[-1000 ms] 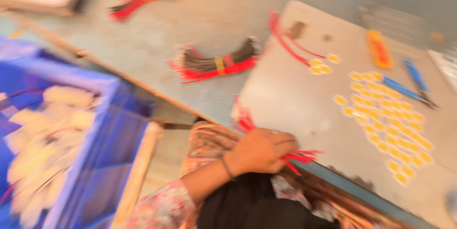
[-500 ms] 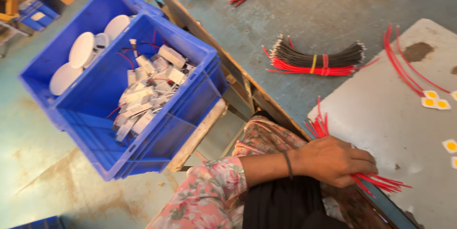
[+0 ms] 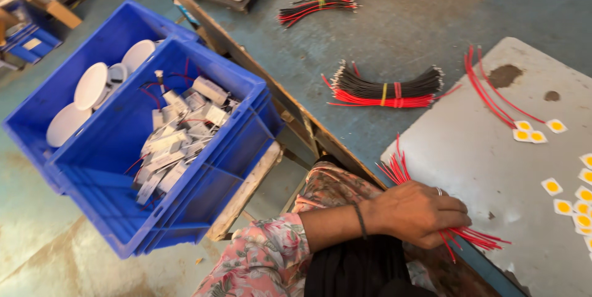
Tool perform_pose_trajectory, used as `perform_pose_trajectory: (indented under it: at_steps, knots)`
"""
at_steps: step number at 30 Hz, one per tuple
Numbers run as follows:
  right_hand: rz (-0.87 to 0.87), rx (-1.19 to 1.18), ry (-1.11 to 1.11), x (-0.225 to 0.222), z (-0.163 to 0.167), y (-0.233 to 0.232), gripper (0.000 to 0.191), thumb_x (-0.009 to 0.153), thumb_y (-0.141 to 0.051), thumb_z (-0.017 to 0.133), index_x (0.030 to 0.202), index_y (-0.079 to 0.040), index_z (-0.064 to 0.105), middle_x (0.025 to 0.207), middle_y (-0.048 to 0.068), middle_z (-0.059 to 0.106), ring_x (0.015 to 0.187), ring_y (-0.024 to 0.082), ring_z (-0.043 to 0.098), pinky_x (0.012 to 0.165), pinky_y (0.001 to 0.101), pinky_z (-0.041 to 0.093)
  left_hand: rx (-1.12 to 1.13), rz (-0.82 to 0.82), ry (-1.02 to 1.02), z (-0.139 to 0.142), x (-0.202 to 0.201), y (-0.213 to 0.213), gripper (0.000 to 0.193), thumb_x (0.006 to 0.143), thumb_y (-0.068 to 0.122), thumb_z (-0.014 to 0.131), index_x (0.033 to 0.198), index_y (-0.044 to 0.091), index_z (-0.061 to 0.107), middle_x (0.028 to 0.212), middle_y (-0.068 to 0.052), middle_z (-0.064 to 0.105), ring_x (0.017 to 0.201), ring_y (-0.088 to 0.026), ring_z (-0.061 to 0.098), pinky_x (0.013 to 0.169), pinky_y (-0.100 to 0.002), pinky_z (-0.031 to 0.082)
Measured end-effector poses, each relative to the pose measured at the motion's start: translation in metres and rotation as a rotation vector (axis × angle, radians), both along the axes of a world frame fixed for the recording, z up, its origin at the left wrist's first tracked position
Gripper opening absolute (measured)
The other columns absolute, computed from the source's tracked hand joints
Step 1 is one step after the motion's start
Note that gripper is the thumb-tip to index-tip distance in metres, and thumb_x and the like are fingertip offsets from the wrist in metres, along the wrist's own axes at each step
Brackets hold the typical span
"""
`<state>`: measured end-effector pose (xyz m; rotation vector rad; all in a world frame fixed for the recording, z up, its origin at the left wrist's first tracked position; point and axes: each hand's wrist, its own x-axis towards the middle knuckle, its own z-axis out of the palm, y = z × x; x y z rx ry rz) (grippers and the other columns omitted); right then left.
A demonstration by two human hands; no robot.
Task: The person repeatedly picks small square LED modules and red wires from a workbench, then uses a soldering iron to attach the wires to the LED pads. Completed units are set aside on the table while the process continues with additional LEDs and wires.
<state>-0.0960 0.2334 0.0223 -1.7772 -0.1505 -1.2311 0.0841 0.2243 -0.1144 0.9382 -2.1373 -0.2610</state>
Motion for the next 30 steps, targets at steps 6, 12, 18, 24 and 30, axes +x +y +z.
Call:
perform_pose_trajectory:
  at_steps: [6, 12, 18, 24, 30]
  knots:
    - [-0.05, 0.006, 0.013, -0.003, 0.007, 0.01, 0.024, 0.099, -0.012, 0.068, 0.12, -0.001, 0.071, 0.118, 0.016, 0.068, 0.109, 0.03, 0.064, 0.095, 0.0378, 0.049, -0.326, 0.163, 0.076, 0.08, 0.02, -0.02, 0.03, 0.092, 0.018, 0.072, 0.119, 0.007, 0.069, 0.119, -0.008, 0.069, 0.084, -0.023, 0.068, 0.073, -0.034, 0.057]
    - [-0.142, -0.006, 0.047, -0.005, 0.01, -0.019, 0.025, 0.1, -0.011, 0.066, 0.123, -0.001, 0.07, 0.121, 0.017, 0.068, 0.112, 0.031, 0.063, 0.097, 0.0384, 0.049, -0.209, 0.131, 0.06, 0.073, 0.013, -0.081, 0.033, 0.079, 0.016, 0.069, 0.111, 0.007, 0.068, 0.114, -0.007, 0.07, 0.102, -0.029, 0.071, 0.08, -0.038, 0.057]
    - [-0.584, 0.012, 0.178, -0.056, 0.028, -0.038, 0.026, 0.101, -0.01, 0.064, 0.125, -0.002, 0.07, 0.124, 0.017, 0.067, 0.115, 0.032, 0.063, 0.099, 0.0389, 0.048, 0.077, 0.021, 0.173, 0.028, 0.032, -0.108, 0.026, 0.08, 0.01, 0.068, 0.105, 0.006, 0.068, 0.101, -0.014, 0.073, 0.091, -0.035, 0.071, 0.081, -0.045, 0.057]
    - [-0.983, -0.102, 1.087, -0.059, -0.049, -0.184, 0.033, 0.098, -0.011, 0.062, 0.129, -0.001, 0.067, 0.134, 0.021, 0.064, 0.126, 0.04, 0.056, 0.109, 0.0455, 0.042, 0.209, -0.001, 0.128, 0.025, 0.048, -0.104, 0.032, 0.082, 0.003, 0.066, 0.113, 0.004, 0.07, 0.091, -0.015, 0.073, 0.084, -0.036, 0.071, 0.076, -0.045, 0.057]
    - [-1.067, -0.257, 1.273, -0.031, -0.084, -0.17, 0.047, 0.095, -0.024, 0.062, 0.136, -0.002, 0.058, 0.143, 0.022, 0.052, 0.132, 0.04, 0.049, 0.112, 0.0511, 0.039, 0.222, 0.007, 0.233, 0.04, 0.047, -0.101, 0.022, 0.081, 0.0, 0.068, 0.102, 0.0, 0.069, 0.1, -0.017, 0.072, 0.084, -0.034, 0.072, 0.074, -0.039, 0.059]
